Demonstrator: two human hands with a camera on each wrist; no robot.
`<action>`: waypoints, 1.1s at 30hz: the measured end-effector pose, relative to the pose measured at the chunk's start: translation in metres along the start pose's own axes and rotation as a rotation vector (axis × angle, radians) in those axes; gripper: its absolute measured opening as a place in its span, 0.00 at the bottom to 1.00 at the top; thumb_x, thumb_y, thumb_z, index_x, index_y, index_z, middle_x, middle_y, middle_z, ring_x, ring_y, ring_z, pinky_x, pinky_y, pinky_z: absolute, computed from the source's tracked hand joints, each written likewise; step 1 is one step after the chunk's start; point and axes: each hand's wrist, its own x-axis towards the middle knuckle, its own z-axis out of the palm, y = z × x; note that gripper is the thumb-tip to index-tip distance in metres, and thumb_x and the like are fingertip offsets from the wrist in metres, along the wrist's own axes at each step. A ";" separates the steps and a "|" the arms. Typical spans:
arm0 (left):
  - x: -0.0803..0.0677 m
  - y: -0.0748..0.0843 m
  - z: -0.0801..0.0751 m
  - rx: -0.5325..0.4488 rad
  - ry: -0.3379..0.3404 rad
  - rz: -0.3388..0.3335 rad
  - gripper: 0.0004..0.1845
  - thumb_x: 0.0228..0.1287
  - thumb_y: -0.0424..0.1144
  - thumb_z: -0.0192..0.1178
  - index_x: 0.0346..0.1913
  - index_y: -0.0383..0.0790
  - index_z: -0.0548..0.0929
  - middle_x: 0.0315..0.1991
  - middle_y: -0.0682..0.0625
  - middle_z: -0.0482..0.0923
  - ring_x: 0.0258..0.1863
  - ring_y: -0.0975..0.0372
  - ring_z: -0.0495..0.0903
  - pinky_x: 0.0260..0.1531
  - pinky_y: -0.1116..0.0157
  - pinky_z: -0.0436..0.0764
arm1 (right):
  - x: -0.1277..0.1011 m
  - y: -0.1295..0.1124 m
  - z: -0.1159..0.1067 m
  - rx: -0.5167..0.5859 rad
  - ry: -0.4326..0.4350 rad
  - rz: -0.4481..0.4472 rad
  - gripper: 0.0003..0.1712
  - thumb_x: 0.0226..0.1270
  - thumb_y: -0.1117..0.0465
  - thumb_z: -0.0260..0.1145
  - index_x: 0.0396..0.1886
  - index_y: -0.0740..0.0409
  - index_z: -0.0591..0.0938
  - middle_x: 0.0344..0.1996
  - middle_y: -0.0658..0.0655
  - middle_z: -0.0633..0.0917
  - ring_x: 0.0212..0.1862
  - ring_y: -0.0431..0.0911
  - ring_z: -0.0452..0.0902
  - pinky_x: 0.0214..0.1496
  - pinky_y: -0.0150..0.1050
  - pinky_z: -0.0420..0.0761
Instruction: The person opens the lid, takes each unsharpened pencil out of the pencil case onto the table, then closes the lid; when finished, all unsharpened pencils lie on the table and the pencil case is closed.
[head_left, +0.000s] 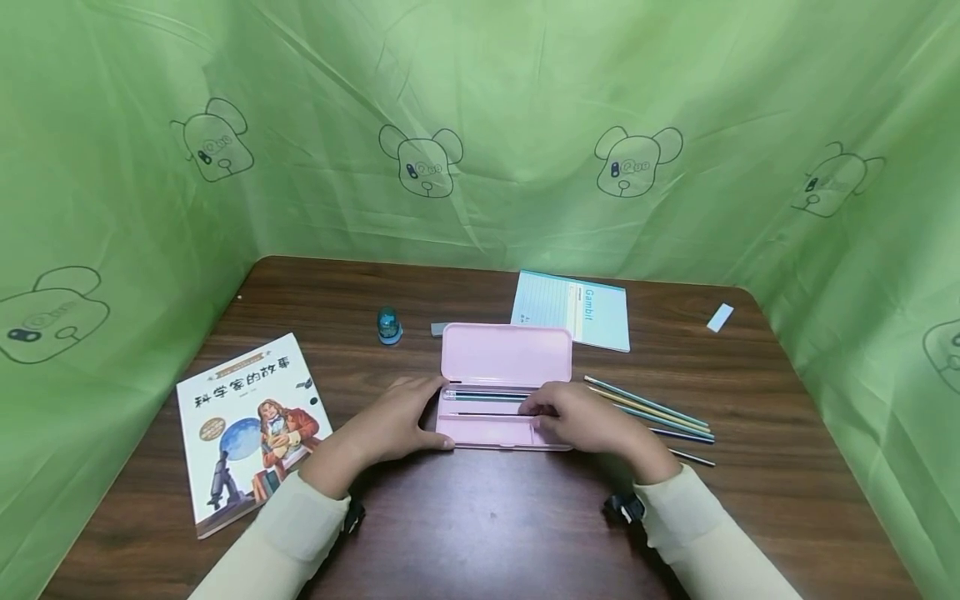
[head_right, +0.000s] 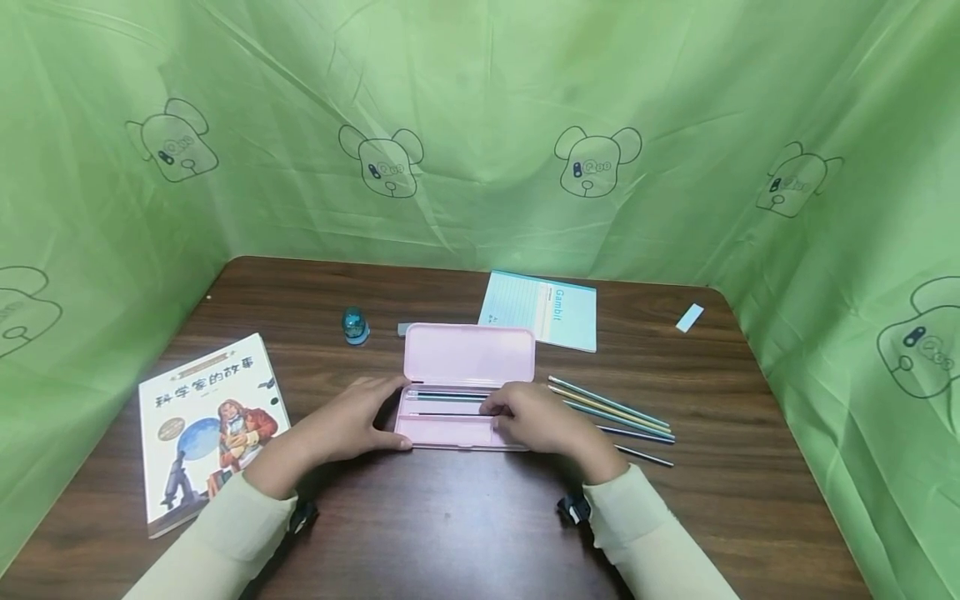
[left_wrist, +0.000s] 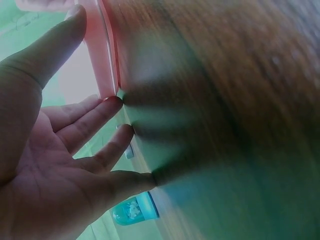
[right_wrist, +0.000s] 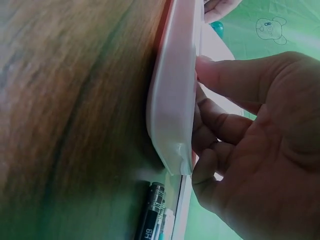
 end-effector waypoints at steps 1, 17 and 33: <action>0.000 0.000 0.000 -0.001 0.000 -0.001 0.51 0.62 0.52 0.85 0.79 0.29 0.74 0.77 0.34 0.78 0.80 0.40 0.75 0.84 0.40 0.68 | 0.000 0.000 0.000 0.014 0.000 0.014 0.12 0.81 0.68 0.69 0.55 0.53 0.93 0.48 0.50 0.93 0.50 0.41 0.86 0.59 0.48 0.91; 0.000 -0.001 0.002 -0.013 0.000 -0.005 0.51 0.62 0.53 0.85 0.80 0.31 0.74 0.78 0.35 0.78 0.80 0.41 0.75 0.84 0.40 0.68 | -0.002 0.006 -0.003 0.088 0.011 0.047 0.10 0.77 0.70 0.73 0.49 0.52 0.93 0.39 0.50 0.91 0.40 0.40 0.81 0.44 0.35 0.84; 0.001 -0.001 0.001 -0.023 -0.001 -0.012 0.50 0.62 0.52 0.85 0.80 0.31 0.74 0.78 0.35 0.77 0.80 0.41 0.74 0.84 0.39 0.68 | -0.050 0.046 -0.041 0.211 0.142 0.071 0.09 0.73 0.65 0.78 0.49 0.51 0.94 0.40 0.48 0.91 0.41 0.41 0.81 0.44 0.33 0.83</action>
